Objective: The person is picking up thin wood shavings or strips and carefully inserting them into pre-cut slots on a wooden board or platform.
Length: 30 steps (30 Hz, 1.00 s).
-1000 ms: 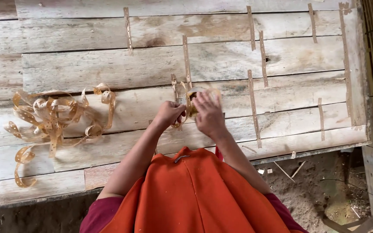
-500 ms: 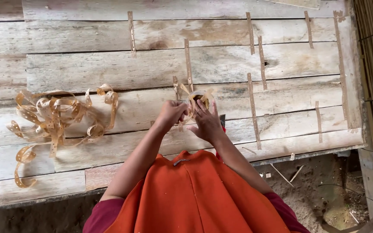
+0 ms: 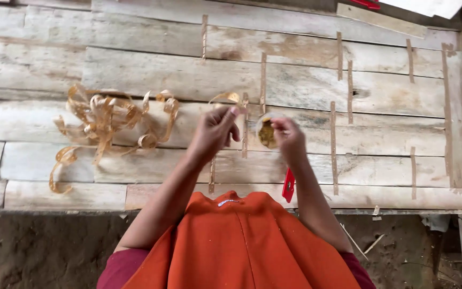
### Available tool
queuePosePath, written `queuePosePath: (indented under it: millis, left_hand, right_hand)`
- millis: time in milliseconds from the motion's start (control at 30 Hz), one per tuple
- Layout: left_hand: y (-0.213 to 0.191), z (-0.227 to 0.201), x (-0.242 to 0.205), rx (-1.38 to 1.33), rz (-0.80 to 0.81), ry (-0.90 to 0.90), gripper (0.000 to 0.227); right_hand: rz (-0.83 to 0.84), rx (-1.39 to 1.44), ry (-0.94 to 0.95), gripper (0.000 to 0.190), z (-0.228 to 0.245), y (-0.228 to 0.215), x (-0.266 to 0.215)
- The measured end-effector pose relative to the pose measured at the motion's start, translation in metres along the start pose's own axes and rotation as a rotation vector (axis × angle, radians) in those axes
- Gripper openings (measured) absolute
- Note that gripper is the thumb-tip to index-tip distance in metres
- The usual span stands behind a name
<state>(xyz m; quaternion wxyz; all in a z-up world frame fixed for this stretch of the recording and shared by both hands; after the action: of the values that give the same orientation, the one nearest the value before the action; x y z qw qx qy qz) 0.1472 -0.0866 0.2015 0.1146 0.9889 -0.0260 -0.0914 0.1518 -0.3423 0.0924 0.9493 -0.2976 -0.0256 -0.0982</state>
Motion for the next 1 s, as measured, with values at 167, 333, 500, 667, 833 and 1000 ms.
queuePosePath:
  millis: [167,333,500,667,833,1000]
  left_hand:
    - [0.008,0.058,-0.036,0.052,0.144,-0.091,0.032]
    - [-0.025,0.071,-0.059,0.105,0.239,-0.134,0.029]
    - [-0.095,0.046,-0.066,0.407,0.279,0.234,0.041]
    - [-0.242,0.054,-0.04,0.947,-0.337,0.3,0.053]
    - [-0.346,0.019,-0.035,1.171,-0.491,-0.063,0.108]
    - [-0.401,0.094,0.01,1.031,-0.43,0.126,0.099]
  right_hand:
    - [0.352,0.839,0.486,0.045,0.107,0.037,-0.022]
    - [0.267,1.022,0.516,0.041,0.132,0.073,-0.014]
    - [0.076,0.945,0.362,0.035,0.152,0.101,-0.007]
    - [0.042,0.599,0.234,0.02,0.178,0.189,-0.027]
    - [-0.013,0.45,0.211,0.02,0.192,0.269,-0.046]
    - [-0.073,0.335,0.154,0.016,0.226,0.297,-0.058]
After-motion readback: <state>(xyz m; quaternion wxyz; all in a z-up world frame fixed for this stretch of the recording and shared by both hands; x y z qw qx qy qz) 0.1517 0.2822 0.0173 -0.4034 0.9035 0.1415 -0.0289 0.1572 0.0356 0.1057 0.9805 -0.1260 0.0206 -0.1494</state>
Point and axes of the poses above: each hand's wrist, its own x-axis towards the middle knuckle, its own y-axis out of the palm, z = x × y, the point moved 6 cm from there along x, towards the middle knuckle, and after that the axes turned 4 degrees about -z, right-handed, at the moved point
